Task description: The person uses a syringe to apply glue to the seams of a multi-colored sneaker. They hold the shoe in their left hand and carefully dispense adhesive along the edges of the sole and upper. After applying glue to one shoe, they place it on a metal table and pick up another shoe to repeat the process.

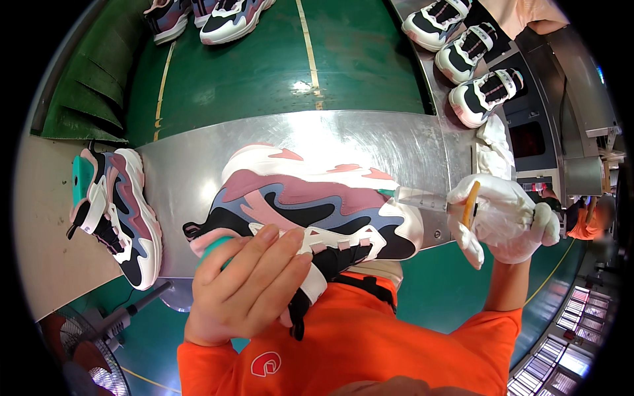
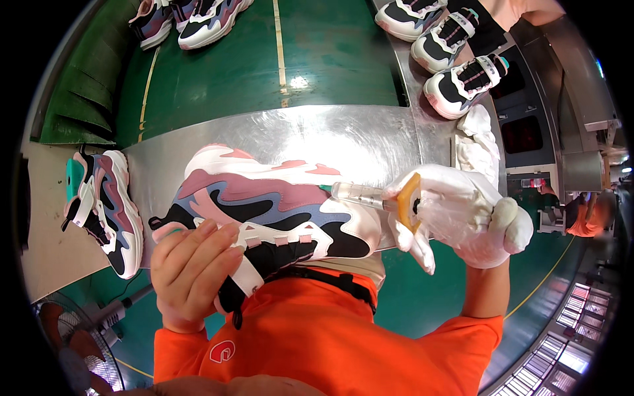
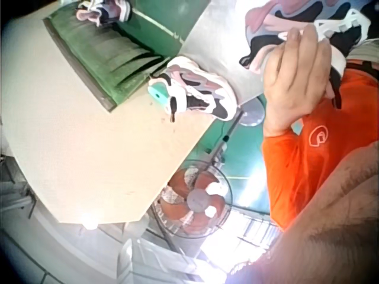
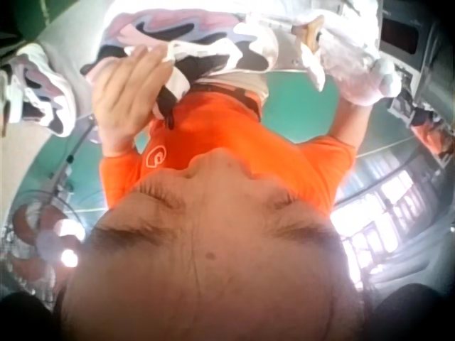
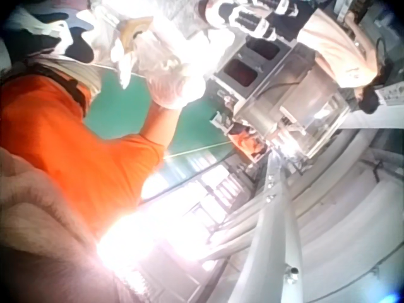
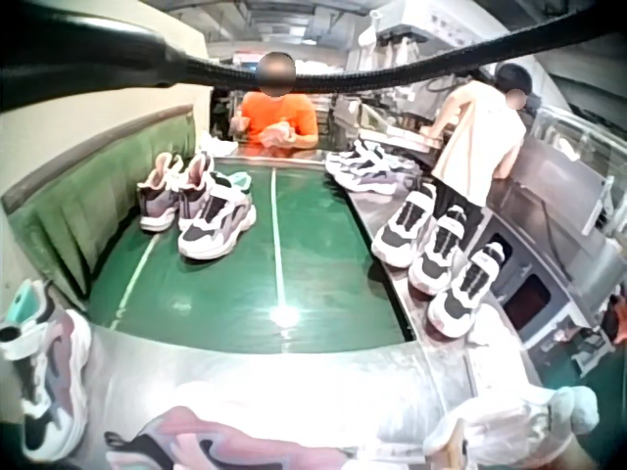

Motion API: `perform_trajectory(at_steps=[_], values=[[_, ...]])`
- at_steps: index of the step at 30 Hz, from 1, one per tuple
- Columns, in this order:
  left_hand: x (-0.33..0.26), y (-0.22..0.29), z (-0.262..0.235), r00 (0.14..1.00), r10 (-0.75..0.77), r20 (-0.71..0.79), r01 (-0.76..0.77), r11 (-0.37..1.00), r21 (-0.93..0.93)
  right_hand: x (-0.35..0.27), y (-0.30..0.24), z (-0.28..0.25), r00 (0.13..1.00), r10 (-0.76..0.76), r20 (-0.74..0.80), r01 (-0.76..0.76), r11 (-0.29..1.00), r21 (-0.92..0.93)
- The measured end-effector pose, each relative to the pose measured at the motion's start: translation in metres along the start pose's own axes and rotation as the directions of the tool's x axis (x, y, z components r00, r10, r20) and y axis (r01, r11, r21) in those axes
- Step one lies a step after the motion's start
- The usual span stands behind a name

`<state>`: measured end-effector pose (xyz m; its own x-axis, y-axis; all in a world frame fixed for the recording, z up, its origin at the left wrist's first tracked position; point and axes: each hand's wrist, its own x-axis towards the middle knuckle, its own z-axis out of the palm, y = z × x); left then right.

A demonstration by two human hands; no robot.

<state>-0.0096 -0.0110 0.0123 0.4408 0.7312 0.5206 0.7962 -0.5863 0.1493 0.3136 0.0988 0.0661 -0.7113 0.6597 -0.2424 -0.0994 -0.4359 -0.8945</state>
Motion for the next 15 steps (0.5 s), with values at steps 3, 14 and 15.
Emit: perform_trajectory(at_steps=[3, 14, 15], values=[[0.001, 0.001, 0.000, 1.000, -0.013, -0.002, 0.013, 1.000, 0.015, -0.006, 0.004, -0.005, 1.000, 0.003, -0.014, -0.003, 1.000, 0.023], [0.005, 0.004, 0.000, 0.999, -0.034, -0.010, 0.034, 0.999, 0.034, -0.029, 0.036, -0.020, 0.992, -0.099, -0.081, 0.115, 0.969, 0.220], [0.006, 0.005, 0.000, 0.999, -0.039, -0.009, 0.039, 0.998, 0.038, -0.031, 0.040, -0.022, 0.991, -0.116, -0.065, 0.129, 0.960, 0.248]])
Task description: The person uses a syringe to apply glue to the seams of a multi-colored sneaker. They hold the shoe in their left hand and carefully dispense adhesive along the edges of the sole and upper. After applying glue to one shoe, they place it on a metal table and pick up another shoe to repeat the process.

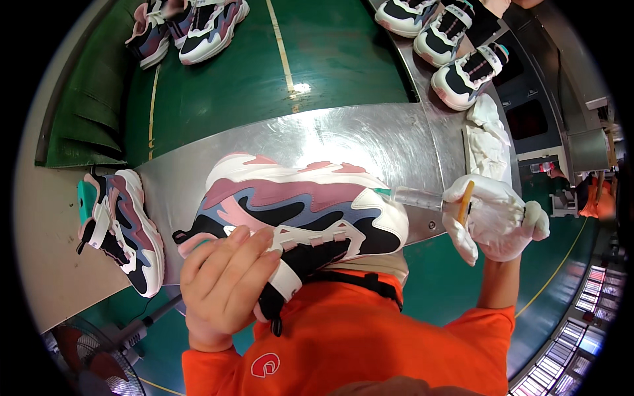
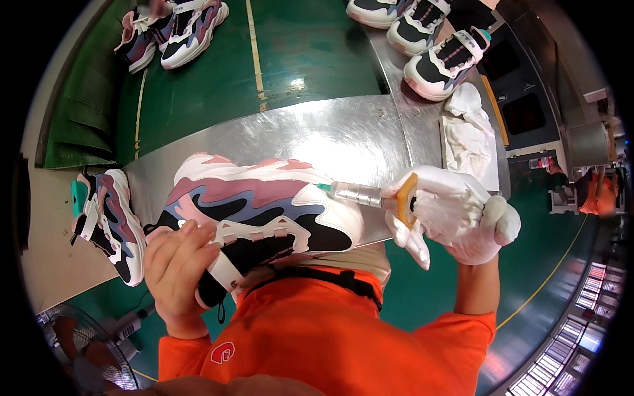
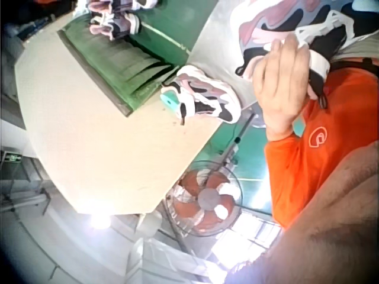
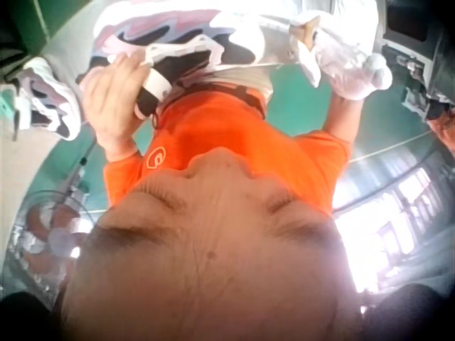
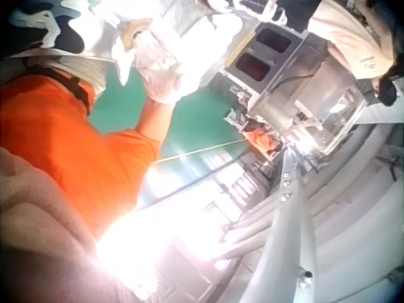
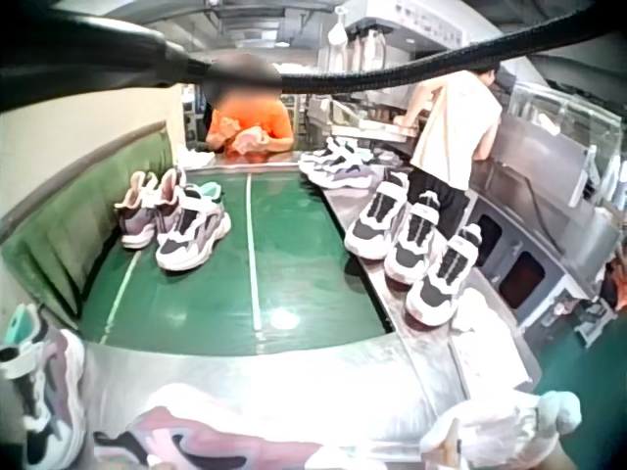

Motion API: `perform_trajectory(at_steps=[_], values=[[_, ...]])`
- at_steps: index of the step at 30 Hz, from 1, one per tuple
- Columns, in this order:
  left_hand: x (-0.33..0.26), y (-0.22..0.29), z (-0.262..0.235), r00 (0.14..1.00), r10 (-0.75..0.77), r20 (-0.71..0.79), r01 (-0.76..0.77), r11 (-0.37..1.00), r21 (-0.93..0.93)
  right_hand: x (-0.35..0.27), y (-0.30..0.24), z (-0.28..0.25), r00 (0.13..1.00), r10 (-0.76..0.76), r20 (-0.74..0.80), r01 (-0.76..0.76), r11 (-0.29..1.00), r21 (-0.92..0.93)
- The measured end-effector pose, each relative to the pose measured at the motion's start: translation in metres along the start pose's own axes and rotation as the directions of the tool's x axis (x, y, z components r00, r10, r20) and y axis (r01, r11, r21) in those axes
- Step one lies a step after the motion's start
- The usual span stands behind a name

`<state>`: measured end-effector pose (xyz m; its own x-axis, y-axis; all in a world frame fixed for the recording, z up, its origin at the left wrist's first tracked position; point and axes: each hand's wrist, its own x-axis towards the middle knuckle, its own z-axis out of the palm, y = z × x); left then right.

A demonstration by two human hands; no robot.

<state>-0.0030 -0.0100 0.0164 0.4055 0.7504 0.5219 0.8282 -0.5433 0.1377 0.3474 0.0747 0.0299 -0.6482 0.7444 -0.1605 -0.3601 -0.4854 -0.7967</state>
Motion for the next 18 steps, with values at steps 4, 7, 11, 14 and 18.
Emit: perform_trajectory(at_steps=[4, 7, 11, 14, 18], values=[[-0.001, 0.001, -0.001, 1.000, 0.001, 0.005, -0.001, 0.999, 0.037, -0.008, 0.010, -0.008, 0.998, -0.037, 0.050, 0.032, 0.994, 0.100], [-0.003, 0.006, 0.000, 1.000, -0.014, 0.016, 0.013, 0.998, 0.059, -0.017, 0.021, -0.019, 0.990, -0.090, 0.108, 0.068, 0.978, 0.198], [-0.013, 0.020, -0.002, 0.996, -0.060, 0.063, 0.051, 0.991, 0.126, -0.024, 0.037, -0.031, 0.973, -0.175, 0.147, 0.129, 0.951, 0.280], [-0.022, 0.035, 0.001, 0.995, -0.071, 0.073, 0.057, 0.981, 0.185, -0.029, 0.049, -0.032, 0.959, -0.254, 0.126, 0.195, 0.913, 0.358], [-0.027, 0.054, 0.008, 0.995, -0.088, 0.035, 0.075, 0.959, 0.273, -0.039, 0.059, -0.032, 0.954, -0.297, 0.027, 0.255, 0.857, 0.448]])
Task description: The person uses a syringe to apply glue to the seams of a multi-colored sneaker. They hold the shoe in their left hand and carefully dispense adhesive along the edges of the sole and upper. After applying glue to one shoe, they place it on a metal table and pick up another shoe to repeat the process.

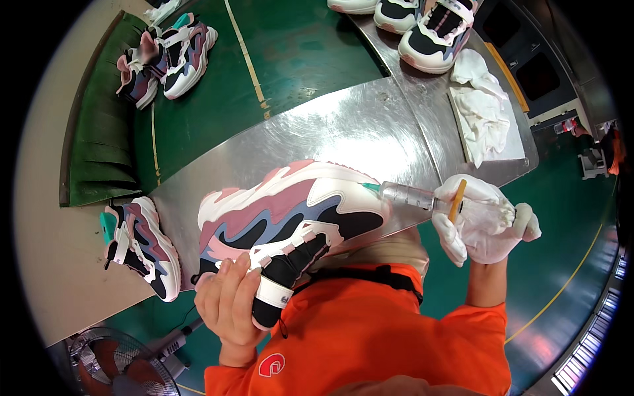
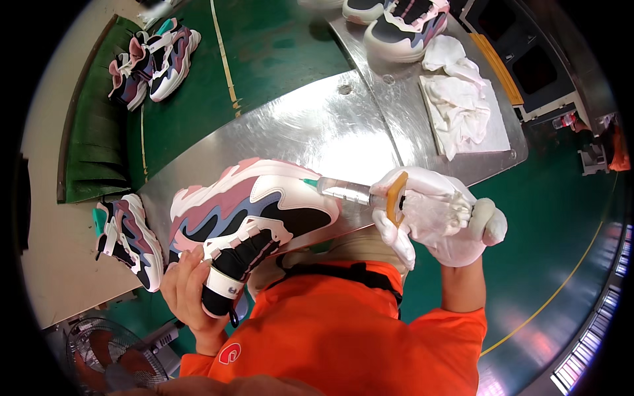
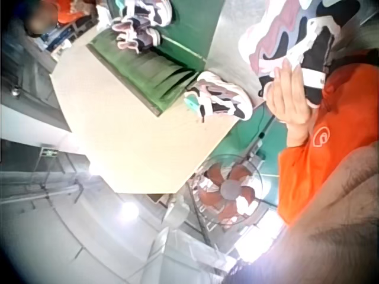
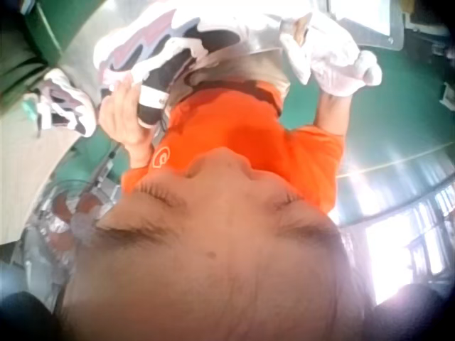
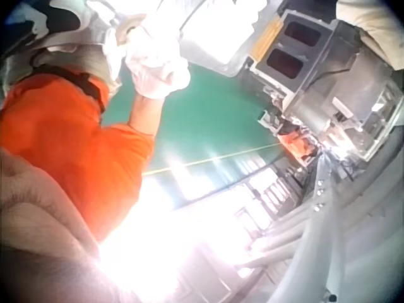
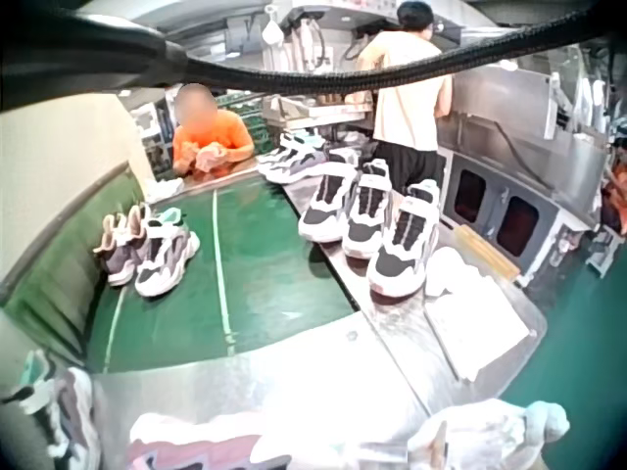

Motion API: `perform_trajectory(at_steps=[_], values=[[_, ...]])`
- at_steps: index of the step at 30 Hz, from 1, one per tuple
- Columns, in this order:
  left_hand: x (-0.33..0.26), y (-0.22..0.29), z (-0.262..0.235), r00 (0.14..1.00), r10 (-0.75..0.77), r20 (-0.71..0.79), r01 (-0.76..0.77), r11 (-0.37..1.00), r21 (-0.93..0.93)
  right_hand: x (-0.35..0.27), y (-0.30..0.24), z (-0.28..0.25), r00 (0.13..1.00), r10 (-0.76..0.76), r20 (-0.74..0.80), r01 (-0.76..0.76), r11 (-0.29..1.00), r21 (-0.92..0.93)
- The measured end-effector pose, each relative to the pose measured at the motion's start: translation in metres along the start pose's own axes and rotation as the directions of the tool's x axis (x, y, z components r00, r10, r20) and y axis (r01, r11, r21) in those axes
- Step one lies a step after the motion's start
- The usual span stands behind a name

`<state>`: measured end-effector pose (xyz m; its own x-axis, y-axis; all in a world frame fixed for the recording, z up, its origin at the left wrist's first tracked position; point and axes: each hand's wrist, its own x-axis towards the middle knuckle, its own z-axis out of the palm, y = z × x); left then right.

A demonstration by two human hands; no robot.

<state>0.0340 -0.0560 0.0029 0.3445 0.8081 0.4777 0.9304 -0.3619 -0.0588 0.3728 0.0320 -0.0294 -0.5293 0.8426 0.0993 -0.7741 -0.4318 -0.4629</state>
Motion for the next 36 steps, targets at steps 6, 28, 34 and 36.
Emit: perform_trajectory(at_steps=[6, 28, 34, 36], values=[[-0.004, 0.015, 0.006, 0.998, -0.019, -0.059, 0.023, 0.997, 0.078, -0.021, 0.011, -0.006, 0.995, -0.085, -0.058, 0.087, 0.995, 0.046], [-0.006, 0.023, 0.013, 0.989, -0.006, -0.145, 0.012, 0.999, 0.045, -0.046, 0.051, 0.019, 0.933, -0.334, -0.131, 0.338, 0.941, 0.006], [-0.008, 0.019, 0.012, 0.990, 0.007, -0.140, -0.003, 0.999, 0.032, -0.054, 0.049, 0.039, 0.920, -0.341, -0.196, 0.318, 0.938, -0.138], [-0.008, 0.018, 0.012, 0.990, 0.013, -0.141, -0.009, 1.000, 0.030, -0.054, 0.048, 0.046, 0.910, -0.318, -0.264, 0.259, 0.937, -0.236]])
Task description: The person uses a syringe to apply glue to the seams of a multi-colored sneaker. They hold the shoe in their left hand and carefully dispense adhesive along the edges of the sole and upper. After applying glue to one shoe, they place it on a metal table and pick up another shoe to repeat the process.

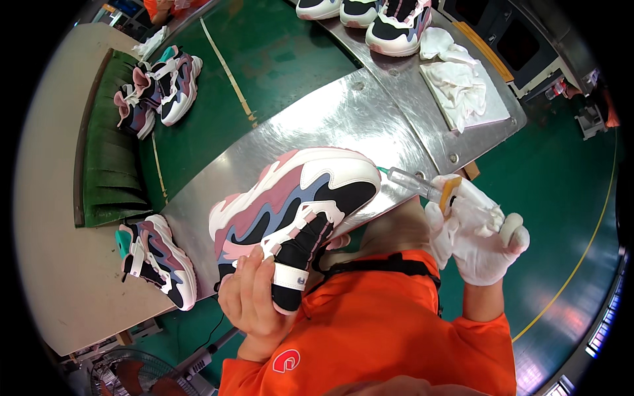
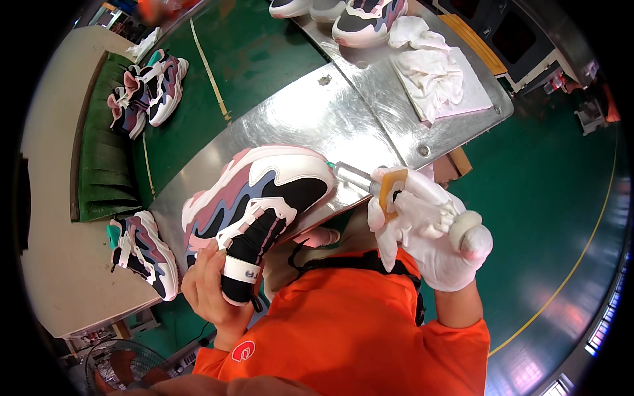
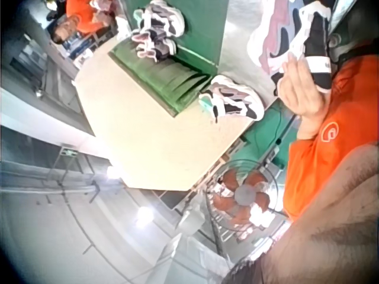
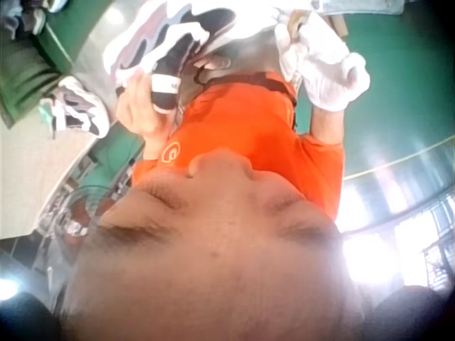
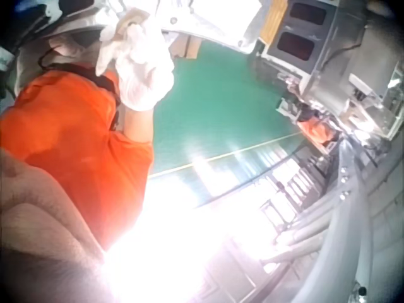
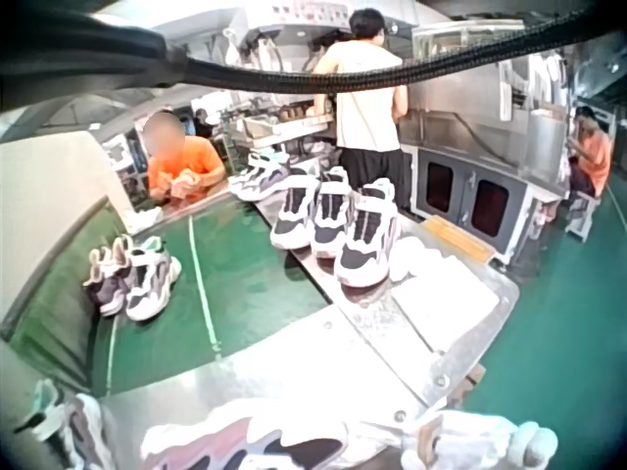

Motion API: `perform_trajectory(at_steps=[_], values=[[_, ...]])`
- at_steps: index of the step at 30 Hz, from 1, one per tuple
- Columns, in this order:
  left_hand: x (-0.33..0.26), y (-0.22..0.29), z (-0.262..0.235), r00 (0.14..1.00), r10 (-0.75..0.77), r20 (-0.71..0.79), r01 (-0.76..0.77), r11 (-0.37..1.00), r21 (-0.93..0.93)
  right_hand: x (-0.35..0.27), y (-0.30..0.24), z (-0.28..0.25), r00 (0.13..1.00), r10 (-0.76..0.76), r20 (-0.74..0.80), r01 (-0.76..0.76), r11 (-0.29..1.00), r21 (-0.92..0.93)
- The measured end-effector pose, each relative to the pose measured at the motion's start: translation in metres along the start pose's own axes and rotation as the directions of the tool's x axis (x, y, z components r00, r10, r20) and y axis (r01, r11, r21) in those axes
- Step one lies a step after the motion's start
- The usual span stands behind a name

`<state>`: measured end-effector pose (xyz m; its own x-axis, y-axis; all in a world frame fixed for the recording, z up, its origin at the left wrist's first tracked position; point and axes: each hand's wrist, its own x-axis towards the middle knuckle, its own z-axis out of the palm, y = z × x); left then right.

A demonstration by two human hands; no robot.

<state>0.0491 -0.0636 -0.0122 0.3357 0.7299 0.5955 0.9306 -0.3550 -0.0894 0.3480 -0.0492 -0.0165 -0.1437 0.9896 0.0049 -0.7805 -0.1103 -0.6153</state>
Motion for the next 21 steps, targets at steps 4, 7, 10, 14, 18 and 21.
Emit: perform_trajectory(at_steps=[4, 7, 10, 14, 18, 21], values=[[0.003, -0.004, -0.003, 0.999, 0.018, 0.036, -0.017, 0.999, -0.029, 0.003, 0.001, 0.017, 0.988, 0.065, -0.141, -0.092, 0.976, -0.197], [0.013, -0.009, -0.007, 0.997, 0.035, 0.072, -0.030, 0.997, -0.071, 0.000, 0.005, 0.026, 0.984, 0.072, -0.164, -0.115, 0.956, -0.271], [0.021, -0.016, -0.004, 0.997, 0.027, 0.076, -0.019, 0.995, -0.101, 0.006, 0.010, 0.038, 0.961, 0.060, -0.270, -0.175, 0.889, -0.424], [0.044, -0.022, -0.010, 0.993, 0.014, 0.114, 0.006, 0.984, -0.175, 0.001, 0.023, 0.024, 0.987, 0.011, -0.161, -0.080, 0.899, -0.431], [0.062, -0.028, -0.007, 0.987, -0.021, 0.161, 0.060, 0.969, -0.241, 0.001, 0.038, -0.005, 1.000, 0.002, 0.029, 0.008, 0.933, -0.360], [0.080, -0.031, -0.007, 0.972, -0.046, 0.229, 0.112, 0.951, -0.287, 0.002, 0.046, -0.018, 0.994, 0.008, 0.110, 0.024, 0.958, -0.285]])
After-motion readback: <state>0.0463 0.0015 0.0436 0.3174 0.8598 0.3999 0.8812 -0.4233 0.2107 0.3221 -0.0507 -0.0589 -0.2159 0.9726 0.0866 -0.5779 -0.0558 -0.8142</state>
